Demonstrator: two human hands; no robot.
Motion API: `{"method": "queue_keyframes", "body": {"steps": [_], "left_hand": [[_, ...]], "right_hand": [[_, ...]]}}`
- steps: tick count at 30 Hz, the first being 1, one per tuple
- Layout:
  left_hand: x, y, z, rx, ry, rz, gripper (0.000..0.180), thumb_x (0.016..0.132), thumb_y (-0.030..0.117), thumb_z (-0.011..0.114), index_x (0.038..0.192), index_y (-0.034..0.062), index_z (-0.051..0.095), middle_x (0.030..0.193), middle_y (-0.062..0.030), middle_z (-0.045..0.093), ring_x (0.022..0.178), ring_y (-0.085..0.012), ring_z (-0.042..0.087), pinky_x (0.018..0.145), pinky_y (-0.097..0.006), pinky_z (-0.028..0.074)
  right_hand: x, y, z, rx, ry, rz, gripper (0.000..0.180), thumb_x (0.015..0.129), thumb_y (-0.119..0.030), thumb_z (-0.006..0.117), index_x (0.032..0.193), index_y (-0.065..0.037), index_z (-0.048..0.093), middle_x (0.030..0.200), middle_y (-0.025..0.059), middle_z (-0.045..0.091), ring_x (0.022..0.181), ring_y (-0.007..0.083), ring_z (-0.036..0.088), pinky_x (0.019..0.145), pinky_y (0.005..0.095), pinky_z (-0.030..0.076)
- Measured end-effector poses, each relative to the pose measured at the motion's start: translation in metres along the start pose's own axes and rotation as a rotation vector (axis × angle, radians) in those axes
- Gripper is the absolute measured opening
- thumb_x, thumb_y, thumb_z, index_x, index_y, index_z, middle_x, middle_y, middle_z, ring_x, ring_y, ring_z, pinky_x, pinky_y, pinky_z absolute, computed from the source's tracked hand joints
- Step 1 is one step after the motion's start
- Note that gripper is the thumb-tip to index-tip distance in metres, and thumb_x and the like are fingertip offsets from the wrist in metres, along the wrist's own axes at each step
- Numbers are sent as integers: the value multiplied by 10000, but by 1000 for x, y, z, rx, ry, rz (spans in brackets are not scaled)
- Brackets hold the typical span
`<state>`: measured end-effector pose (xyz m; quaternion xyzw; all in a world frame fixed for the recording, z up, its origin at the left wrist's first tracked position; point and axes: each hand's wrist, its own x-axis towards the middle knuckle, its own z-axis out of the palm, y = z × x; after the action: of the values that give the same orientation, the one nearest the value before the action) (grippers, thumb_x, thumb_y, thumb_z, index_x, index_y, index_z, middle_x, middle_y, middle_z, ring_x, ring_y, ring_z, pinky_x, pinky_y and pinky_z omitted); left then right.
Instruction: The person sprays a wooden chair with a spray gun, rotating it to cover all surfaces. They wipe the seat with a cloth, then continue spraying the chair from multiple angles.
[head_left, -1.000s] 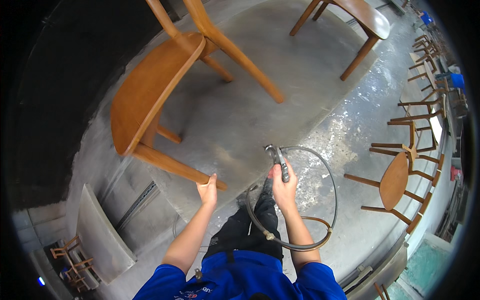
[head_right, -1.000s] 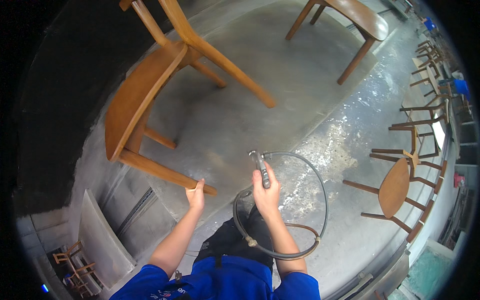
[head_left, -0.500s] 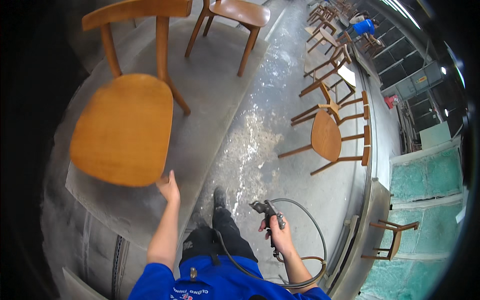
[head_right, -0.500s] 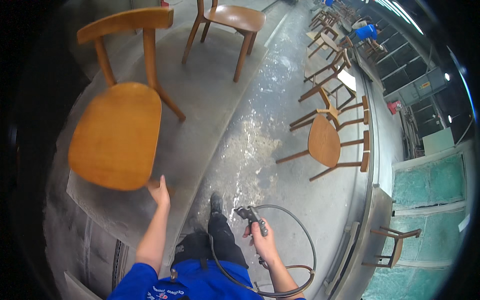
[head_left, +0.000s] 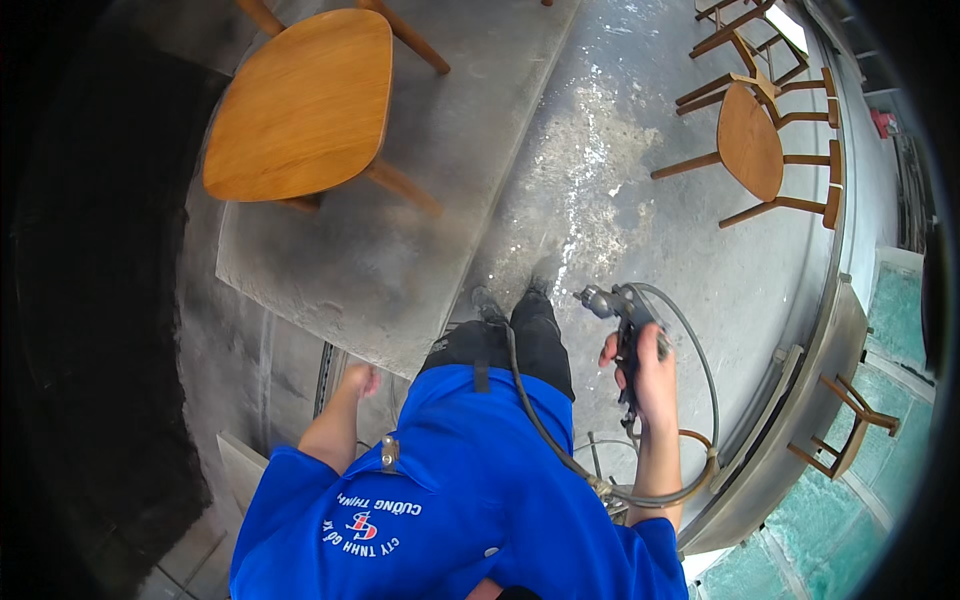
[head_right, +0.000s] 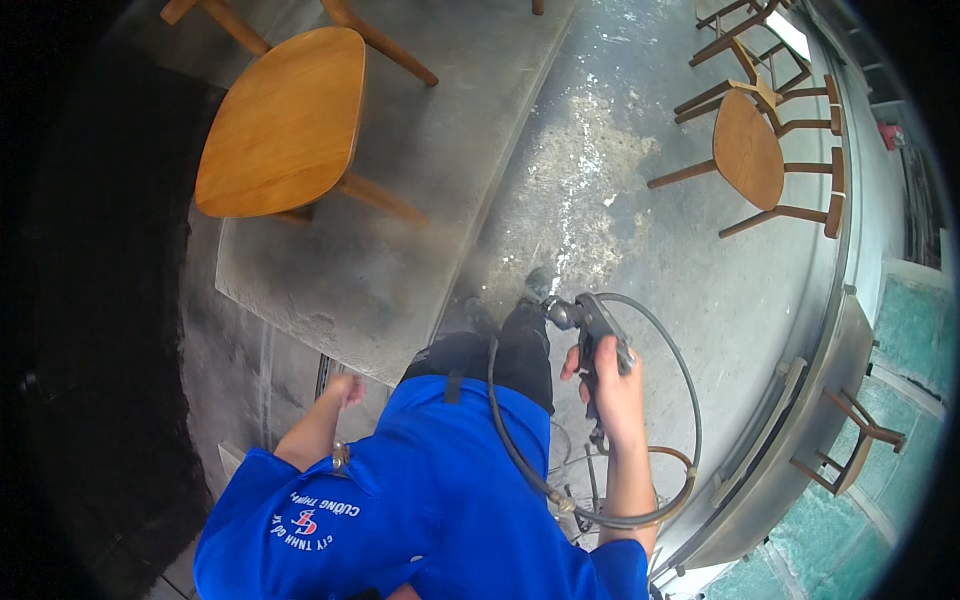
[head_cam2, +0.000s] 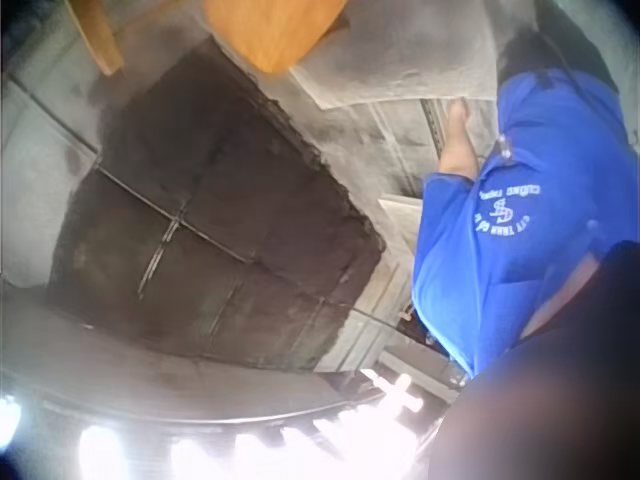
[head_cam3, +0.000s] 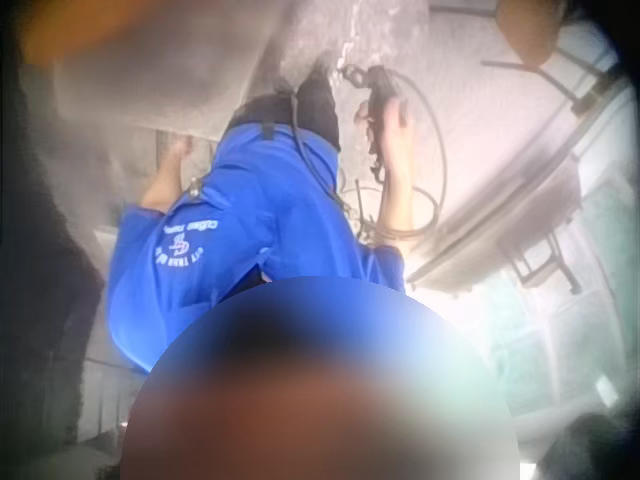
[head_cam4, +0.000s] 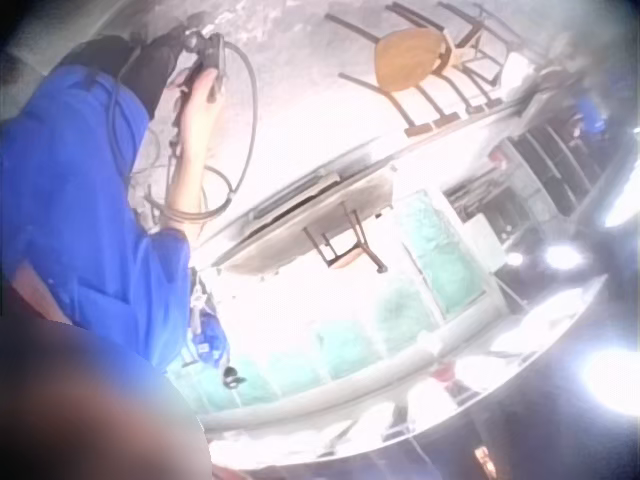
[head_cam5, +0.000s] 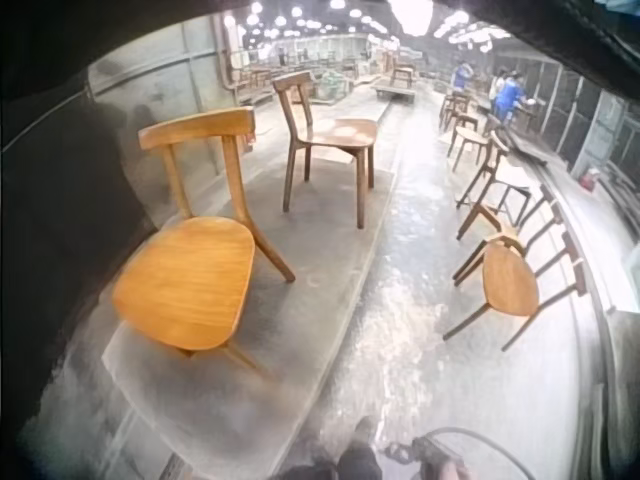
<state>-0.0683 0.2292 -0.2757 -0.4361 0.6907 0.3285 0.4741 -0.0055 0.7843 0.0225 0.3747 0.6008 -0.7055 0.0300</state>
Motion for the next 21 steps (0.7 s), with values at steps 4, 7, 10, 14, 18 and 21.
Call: {"method": "queue_keyframes", "body": {"steps": [4,7,10,14,18,21], "left_hand": [[-16,-24,-7,-45,5,-120,208,966,206,511,1091,70,609,987,-76,694,879,-212,666,791,-393,537],[-25,1,-7,-115,50,67,229,965,202,516,1124,57,593,1017,-97,698,873,-226,673,800,-387,536],[-36,36,4,-212,48,187,242,965,209,515,1130,46,586,1036,-119,701,899,-229,680,791,-389,540],[-53,79,43,-230,30,235,234,965,201,510,1120,43,584,1039,-133,702,922,-232,689,774,-385,544],[-72,107,89,-245,37,261,214,973,196,507,1101,45,587,1019,-126,705,908,-227,695,747,-365,557],[-96,116,123,-287,103,156,208,979,199,503,1092,46,587,1003,-119,705,885,-216,697,734,-352,567]], "right_hand": [[24,1,-10,-149,66,94,518,1059,-514,422,1032,-40,628,727,37,643,625,91,604,452,224,398],[21,-21,-20,-51,34,49,579,1040,-572,410,1041,-27,606,771,59,648,678,135,652,463,225,426],[21,-56,-32,139,-132,-18,802,927,-768,374,966,6,577,780,106,635,699,188,669,474,235,454],[61,-91,-40,191,-335,-85,853,897,-814,353,973,10,563,753,117,611,642,205,642,428,220,398],[153,-117,-44,-170,-297,-13,575,1022,-603,434,865,-60,544,742,84,656,639,126,634,442,221,407],[218,-138,-51,-176,-347,53,544,1038,-564,433,890,-60,574,755,69,663,642,125,642,438,219,398]]}}
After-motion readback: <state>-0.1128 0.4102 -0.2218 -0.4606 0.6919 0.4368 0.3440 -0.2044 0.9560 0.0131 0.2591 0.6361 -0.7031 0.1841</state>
